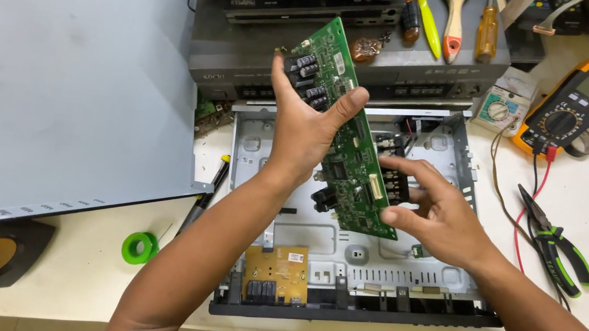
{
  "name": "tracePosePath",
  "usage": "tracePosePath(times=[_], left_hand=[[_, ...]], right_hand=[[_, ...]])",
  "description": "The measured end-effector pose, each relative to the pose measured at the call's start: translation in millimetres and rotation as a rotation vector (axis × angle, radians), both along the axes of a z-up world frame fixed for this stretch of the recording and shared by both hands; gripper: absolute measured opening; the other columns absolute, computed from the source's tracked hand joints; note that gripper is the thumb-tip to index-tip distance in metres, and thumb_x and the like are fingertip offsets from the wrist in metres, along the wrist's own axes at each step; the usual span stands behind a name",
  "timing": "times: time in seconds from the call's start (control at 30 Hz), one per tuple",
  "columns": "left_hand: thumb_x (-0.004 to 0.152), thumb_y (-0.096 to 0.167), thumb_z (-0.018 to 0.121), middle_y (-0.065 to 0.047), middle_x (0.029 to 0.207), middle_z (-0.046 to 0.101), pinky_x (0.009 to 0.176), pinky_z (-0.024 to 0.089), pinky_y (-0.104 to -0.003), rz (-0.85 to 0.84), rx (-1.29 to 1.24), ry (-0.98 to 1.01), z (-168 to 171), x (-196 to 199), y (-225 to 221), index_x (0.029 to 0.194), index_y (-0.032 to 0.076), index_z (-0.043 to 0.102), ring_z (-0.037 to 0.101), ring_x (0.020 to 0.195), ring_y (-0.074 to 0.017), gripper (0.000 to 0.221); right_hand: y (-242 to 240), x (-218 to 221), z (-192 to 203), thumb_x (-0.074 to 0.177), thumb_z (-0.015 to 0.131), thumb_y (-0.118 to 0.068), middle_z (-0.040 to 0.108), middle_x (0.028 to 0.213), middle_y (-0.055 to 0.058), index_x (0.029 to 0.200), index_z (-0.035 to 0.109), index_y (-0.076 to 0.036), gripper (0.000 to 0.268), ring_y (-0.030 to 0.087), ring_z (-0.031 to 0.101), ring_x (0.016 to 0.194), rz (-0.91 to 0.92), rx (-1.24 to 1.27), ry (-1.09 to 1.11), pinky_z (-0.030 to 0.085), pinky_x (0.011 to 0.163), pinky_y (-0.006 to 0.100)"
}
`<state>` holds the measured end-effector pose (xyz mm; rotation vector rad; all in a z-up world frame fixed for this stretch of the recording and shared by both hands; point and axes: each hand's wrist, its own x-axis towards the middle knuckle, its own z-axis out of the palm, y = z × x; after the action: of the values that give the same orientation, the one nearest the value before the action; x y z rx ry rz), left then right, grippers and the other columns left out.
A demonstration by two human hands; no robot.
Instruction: Repairing an electronic device by disconnecting components with pliers and re-seating a multi-pin connector on a circuit board.
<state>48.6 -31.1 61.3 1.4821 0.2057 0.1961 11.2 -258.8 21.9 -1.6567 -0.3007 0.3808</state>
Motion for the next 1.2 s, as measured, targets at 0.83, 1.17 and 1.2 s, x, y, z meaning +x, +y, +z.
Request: tracePosePath(times=[0.83,1.17,1.2], left_hand=[[0.101,0.032,0.065,-0.024,0.096,0.075,0.076,0.067,-0.055,-0.183,-0.686,0.215,-172.5,-2.9,98.2,0.108,0.004,0.061,0.078,0.082,-0.0359,0.029],[0.097,0.035,0.061,-0.023,0.145,0.044,0.101,0.039,-0.043,-0.250,-0.491,0.199,-95.0,-32.0,74.0,0.152,0.000,0.033,0.046,0.129,-0.0316,0.070],[0.103,0.030,0.059,-0.025,0.121,0.065,0.077,0.067,-0.045,-0.272,-0.573,0.117,-91.1,-34.9,72.5,0.147,0.006,0.043,0.074,0.100,-0.0333,0.053]], right_hand=[[-18.1,109.6,-38.1,0.108,0.070,-0.020,0.058,0.129,0.017,0.139,0.072,-0.015,0.032,0.045,0.071,0.096,-0.218,-0.671,-1.258,0.062,0.075,0.052],[12.5,26.8,0.0,0.097,0.066,-0.003,0.065,0.112,0.032,0.124,0.063,0.000,0.027,0.044,0.073,0.087,0.236,-0.404,-1.098,0.065,0.067,0.045],[13.9,23.0,-8.4,0.092,0.065,-0.006,0.068,0.107,0.023,0.130,0.055,-0.001,0.040,0.044,0.073,0.091,0.291,-0.250,-0.947,0.062,0.074,0.052]])
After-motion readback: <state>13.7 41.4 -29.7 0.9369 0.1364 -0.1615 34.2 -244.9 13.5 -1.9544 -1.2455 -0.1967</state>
